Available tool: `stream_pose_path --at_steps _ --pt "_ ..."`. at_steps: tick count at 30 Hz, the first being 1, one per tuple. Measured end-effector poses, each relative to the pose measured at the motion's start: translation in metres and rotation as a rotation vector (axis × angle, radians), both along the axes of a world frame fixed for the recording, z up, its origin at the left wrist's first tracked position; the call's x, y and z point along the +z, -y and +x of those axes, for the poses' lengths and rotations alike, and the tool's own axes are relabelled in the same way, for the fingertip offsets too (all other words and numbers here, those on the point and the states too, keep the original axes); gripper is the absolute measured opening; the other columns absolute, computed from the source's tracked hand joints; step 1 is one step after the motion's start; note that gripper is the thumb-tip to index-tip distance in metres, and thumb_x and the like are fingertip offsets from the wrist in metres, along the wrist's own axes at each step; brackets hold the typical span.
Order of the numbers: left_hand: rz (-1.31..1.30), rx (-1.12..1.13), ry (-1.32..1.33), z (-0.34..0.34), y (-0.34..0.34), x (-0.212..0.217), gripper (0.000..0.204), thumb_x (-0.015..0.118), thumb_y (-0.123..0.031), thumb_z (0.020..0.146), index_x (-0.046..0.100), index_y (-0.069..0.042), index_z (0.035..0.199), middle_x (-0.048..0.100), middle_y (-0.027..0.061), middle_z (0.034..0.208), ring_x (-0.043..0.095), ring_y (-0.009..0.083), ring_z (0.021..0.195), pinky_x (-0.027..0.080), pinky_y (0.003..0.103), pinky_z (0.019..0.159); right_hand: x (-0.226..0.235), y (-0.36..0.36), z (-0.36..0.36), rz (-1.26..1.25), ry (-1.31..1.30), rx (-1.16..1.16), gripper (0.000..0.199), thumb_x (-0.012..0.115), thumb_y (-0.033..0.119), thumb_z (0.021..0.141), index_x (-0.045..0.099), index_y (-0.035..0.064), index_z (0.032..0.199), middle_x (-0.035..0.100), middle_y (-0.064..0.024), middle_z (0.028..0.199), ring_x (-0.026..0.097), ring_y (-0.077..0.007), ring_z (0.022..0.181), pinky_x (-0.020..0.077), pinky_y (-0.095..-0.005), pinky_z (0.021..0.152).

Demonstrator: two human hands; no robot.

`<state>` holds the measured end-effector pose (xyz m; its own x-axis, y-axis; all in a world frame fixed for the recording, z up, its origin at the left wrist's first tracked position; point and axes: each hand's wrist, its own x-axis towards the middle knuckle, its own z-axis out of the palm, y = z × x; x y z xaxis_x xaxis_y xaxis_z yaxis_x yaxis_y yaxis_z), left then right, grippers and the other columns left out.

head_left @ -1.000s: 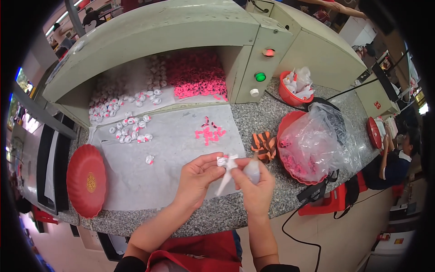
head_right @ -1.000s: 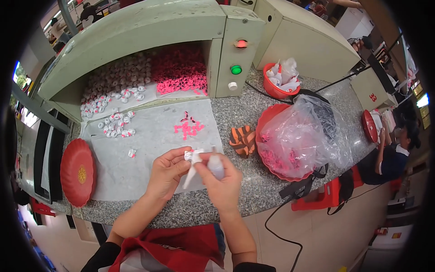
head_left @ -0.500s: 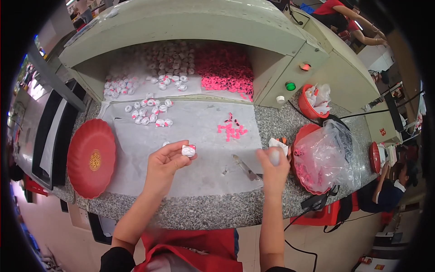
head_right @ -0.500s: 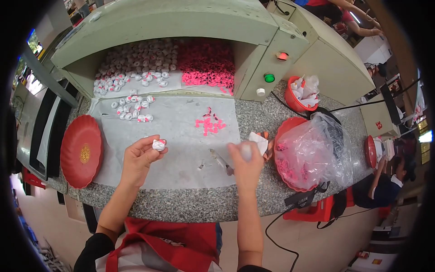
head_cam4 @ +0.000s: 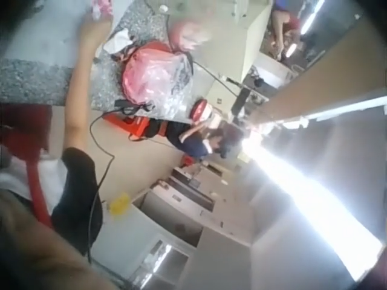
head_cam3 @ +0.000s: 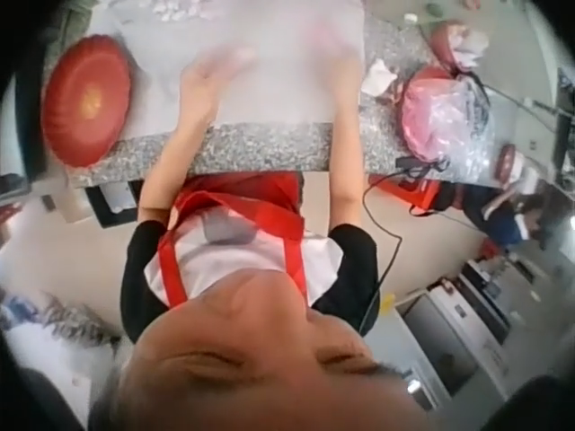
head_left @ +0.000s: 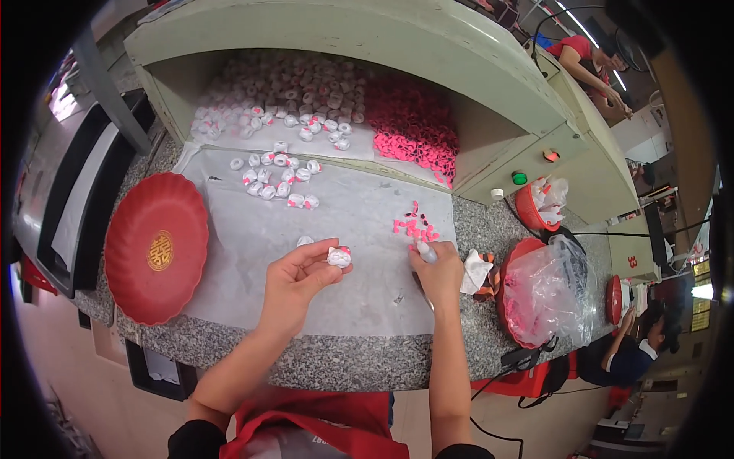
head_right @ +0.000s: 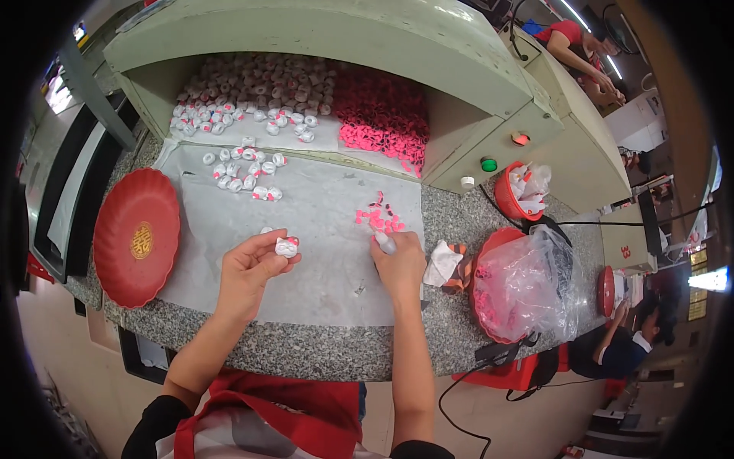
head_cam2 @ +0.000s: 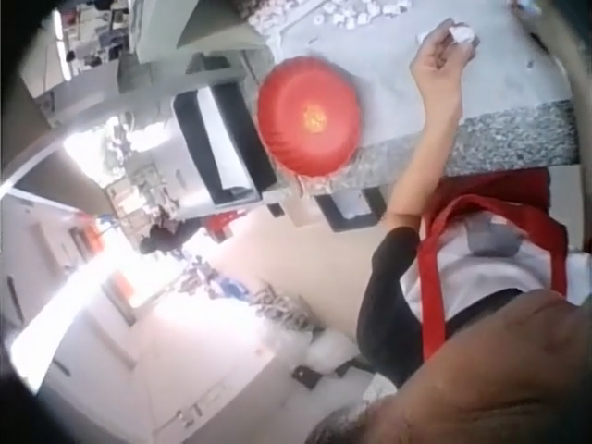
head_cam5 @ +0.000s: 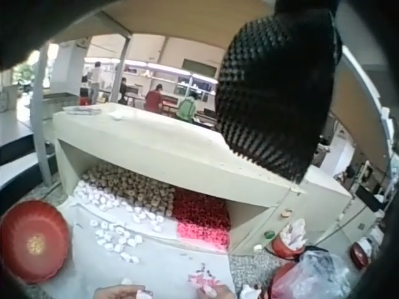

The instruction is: Gluing small pink bows onto white Hello Kitty toy heads at a factory workbench.

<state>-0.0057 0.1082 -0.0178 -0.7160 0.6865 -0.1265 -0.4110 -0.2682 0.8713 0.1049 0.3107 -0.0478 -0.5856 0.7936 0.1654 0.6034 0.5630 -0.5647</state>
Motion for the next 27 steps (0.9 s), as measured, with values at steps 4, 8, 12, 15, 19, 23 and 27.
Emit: stream_pose_path --at_steps 4,8,12,15,19,23,27 --pt "-0.019 -0.002 -0.014 0.001 -0.003 -0.002 0.034 0.055 0.002 0.077 0.051 0.003 0.112 0.061 0.0116 0.098 0.061 0.021 0.087 0.049 0.029 0.075 0.017 0.005 0.001 0.038 0.065 0.061 0.032 0.069 0.025 0.066 0.063 0.0017 0.087 0.061 -0.0184 0.085 0.06 -0.0328 0.078 0.0459 -0.0381 0.068" --pt "-0.058 -0.027 -0.049 0.009 -0.007 -0.003 0.034 0.055 0.003 0.077 0.051 0.003 0.111 0.061 0.0118 0.098 0.061 0.0211 0.087 0.049 0.028 0.075 0.018 0.006 -0.012 -0.005 0.182 0.009 0.034 0.069 0.025 0.065 0.063 0.0016 0.088 0.062 -0.0199 0.078 0.061 -0.0332 0.074 0.0462 -0.0384 0.065" --pt "-0.06 -0.023 -0.064 0.013 -0.009 -0.004 0.035 0.056 0.005 0.076 0.051 0.003 0.111 0.061 0.0121 0.098 0.061 0.0204 0.086 0.049 0.028 0.075 0.011 -0.002 -0.009 0.003 0.207 -0.008 0.035 0.069 0.025 0.065 0.062 0.0019 0.09 0.061 -0.0202 0.073 0.061 -0.0333 0.07 0.0463 -0.0383 0.063" --pt "-0.031 -0.021 -0.05 0.015 -0.009 -0.004 0.035 0.056 0.005 0.076 0.051 0.003 0.111 0.061 0.0122 0.099 0.061 0.0199 0.086 0.049 0.028 0.074 0.008 -0.013 0.008 -0.068 0.11 0.019 0.031 0.067 0.021 0.068 0.062 0.001 0.092 0.062 -0.0159 0.07 0.061 -0.0259 0.061 0.046 -0.0334 0.057" --pt "-0.025 -0.018 -0.058 0.013 -0.007 -0.003 0.034 0.056 0.005 0.077 0.051 0.003 0.111 0.061 0.0123 0.099 0.061 0.0199 0.087 0.049 0.028 0.075 0.021 -0.009 0.012 -0.676 -0.175 0.093 0.025 0.063 0.013 0.071 0.063 -0.002 0.091 0.059 -0.0065 0.066 0.051 -0.0103 0.052 0.0383 -0.0228 0.046" --pt "-0.02 -0.037 -0.052 0.013 -0.007 -0.006 0.034 0.057 0.005 0.077 0.051 0.004 0.111 0.06 0.0124 0.101 0.061 0.0197 0.088 0.048 0.028 0.077 0.037 0.006 0.007 -1.036 -0.376 0.152 0.019 0.062 0.005 0.07 0.059 -0.0013 0.088 0.06 -0.0077 0.068 0.05 -0.0078 0.05 0.035 -0.0196 0.041" --pt "-0.037 -0.059 -0.059 0.014 -0.006 -0.005 0.034 0.057 0.005 0.078 0.05 0.004 0.111 0.059 0.0127 0.103 0.059 0.018 0.091 0.047 0.027 0.079 0.046 0.018 0.004 -1.149 -0.506 0.262 0.016 0.06 0.0 0.069 0.053 0.0022 0.083 0.061 -0.0129 0.076 0.052 -0.0099 0.049 0.036 -0.0189 0.038"
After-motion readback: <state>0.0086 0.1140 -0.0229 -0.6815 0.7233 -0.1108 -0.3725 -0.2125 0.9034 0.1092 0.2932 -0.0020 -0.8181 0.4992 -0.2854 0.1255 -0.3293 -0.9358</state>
